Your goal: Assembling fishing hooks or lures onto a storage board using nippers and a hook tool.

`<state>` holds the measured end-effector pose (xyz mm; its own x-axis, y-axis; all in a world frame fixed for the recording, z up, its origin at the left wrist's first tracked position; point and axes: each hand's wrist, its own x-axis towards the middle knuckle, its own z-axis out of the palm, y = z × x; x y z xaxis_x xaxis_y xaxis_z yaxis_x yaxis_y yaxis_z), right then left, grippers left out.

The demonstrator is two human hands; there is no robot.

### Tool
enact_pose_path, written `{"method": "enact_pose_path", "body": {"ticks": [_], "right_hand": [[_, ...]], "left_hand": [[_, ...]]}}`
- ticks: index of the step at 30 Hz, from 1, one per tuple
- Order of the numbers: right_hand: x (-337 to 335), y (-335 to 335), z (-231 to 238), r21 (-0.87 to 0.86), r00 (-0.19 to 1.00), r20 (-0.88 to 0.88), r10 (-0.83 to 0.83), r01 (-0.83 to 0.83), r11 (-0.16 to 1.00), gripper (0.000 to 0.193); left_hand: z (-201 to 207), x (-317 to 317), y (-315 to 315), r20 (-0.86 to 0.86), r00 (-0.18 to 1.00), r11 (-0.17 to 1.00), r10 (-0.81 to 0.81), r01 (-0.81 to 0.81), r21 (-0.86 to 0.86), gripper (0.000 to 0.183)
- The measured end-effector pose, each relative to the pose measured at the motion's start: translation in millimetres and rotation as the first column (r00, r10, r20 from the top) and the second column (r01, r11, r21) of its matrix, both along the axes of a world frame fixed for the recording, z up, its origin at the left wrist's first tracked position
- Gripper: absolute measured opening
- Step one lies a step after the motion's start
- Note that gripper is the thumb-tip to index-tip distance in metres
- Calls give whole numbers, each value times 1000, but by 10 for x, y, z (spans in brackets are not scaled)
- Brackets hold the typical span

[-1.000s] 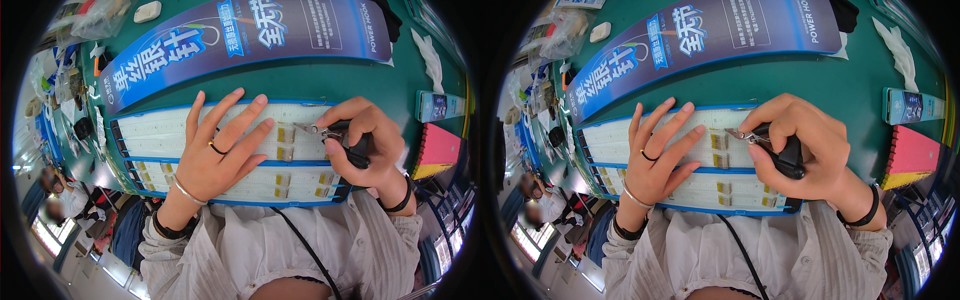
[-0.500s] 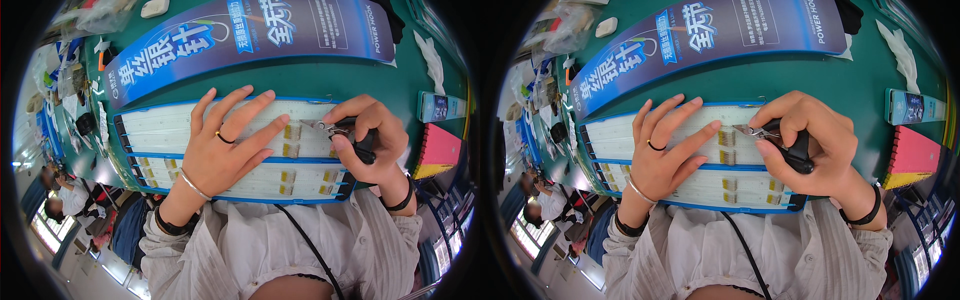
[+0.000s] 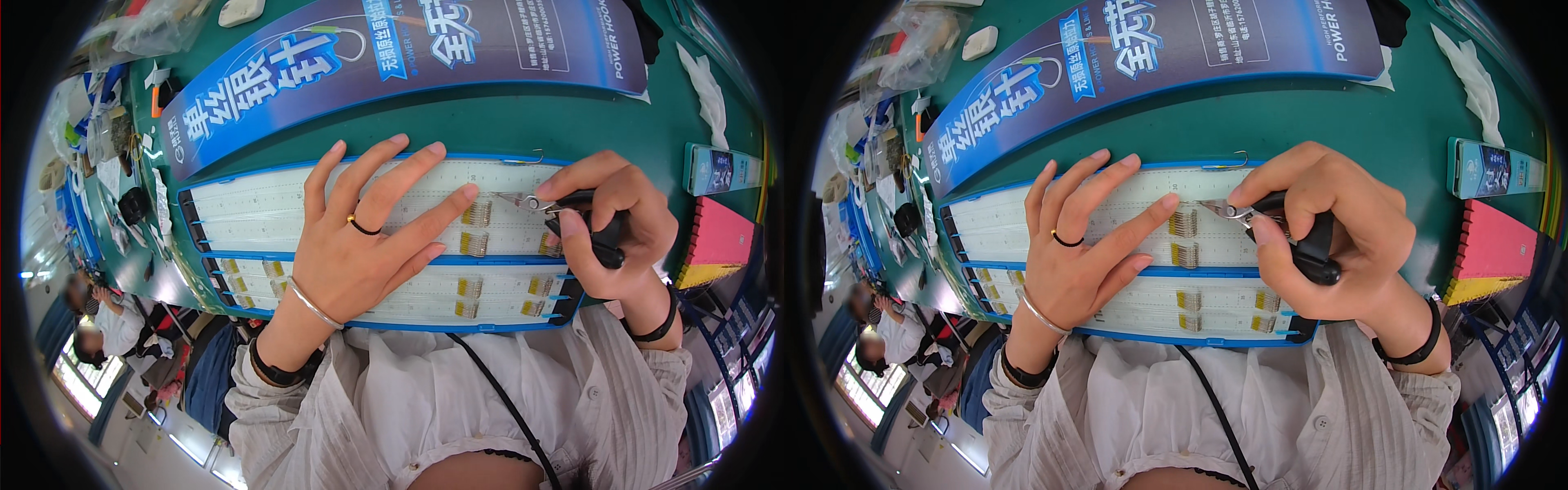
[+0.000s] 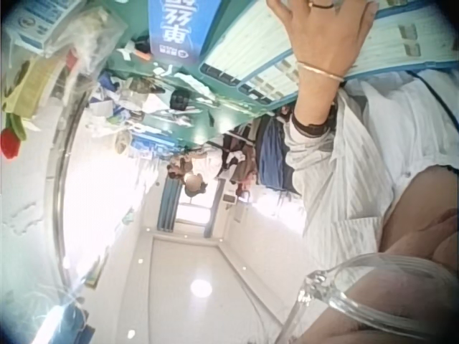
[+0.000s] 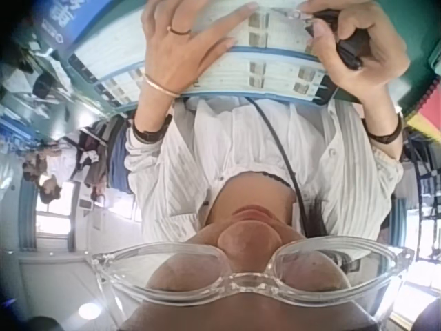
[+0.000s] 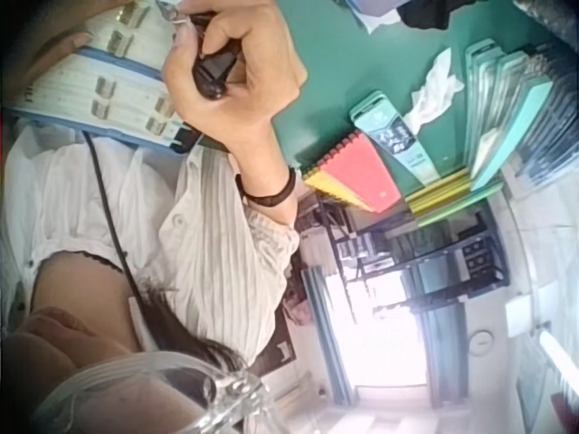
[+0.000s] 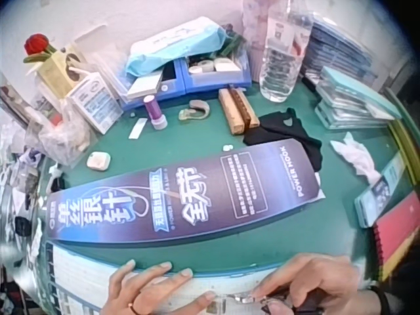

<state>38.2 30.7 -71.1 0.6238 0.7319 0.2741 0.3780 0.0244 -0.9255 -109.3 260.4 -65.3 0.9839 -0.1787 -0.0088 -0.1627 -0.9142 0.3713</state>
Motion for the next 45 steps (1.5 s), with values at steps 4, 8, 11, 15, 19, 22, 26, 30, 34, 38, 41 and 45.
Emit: {"method": "enact_pose_path", "body": {"ticks": [4, 8, 11, 15, 19, 22, 26, 30, 34, 38, 41, 45], "right_hand": [[-6, -15, 18, -30, 1000, -21, -2, 1, 1000, 25], [-20, 5, 8, -18, 999, -34, -10, 9, 1000, 25], [-20, 30, -9, -3, 1000, 17, 9, -9, 1000, 26], [-39, 28, -8, -18, 1000, -17, 9, -10, 1000, 26], [-19, -18, 5, -58, 996, -29, 78, -80, 995, 26], [-49, 5, -3, -8, 998, -68, -7, 6, 1000, 27], [-33, 3, 5, -2, 999, -47, 15, -16, 1000, 27], [-2, 8, 17, -26, 1000, 8, 29, -29, 999, 27], [-3, 4, 20, -48, 999, 28, 32, -30, 998, 27], [-4, 4, 5, -35, 999, 34, 33, -32, 999, 27], [-5, 2, 7, -47, 999, 38, 38, -36, 998, 27], [9, 7, 6, -42, 998, 50, 48, -46, 998, 27]], "left_hand": [[-1, 2, -5, -1, 1000, 1000, 5, -5, 3, 46], [5, 7, -9, 4, 1000, 1000, 12, -12, -11, 46], [-15, 0, -1, 27, 999, 998, 19, -17, -58, 46], [-43, -12, 24, 12, 998, 987, 65, -63, -147, 47], [-36, -15, 26, 45, 998, 991, 42, -36, -130, 49], [-55, -17, 24, 61, 998, 991, 35, -27, -134, 48], [-58, -23, 17, 74, 997, 991, 34, -24, -131, 47], [-61, -15, 21, 80, 996, 991, 38, -27, -134, 47], [-66, -16, 25, 75, 996, 990, 39, -28, -140, 46], [-62, -19, 25, 78, 996, 990, 36, -25, -139, 46], [-68, -19, 26, 84, 996, 990, 33, -21, -139, 46], [-71, -23, 21, 90, 995, 990, 34, -21, -139, 44]]}}
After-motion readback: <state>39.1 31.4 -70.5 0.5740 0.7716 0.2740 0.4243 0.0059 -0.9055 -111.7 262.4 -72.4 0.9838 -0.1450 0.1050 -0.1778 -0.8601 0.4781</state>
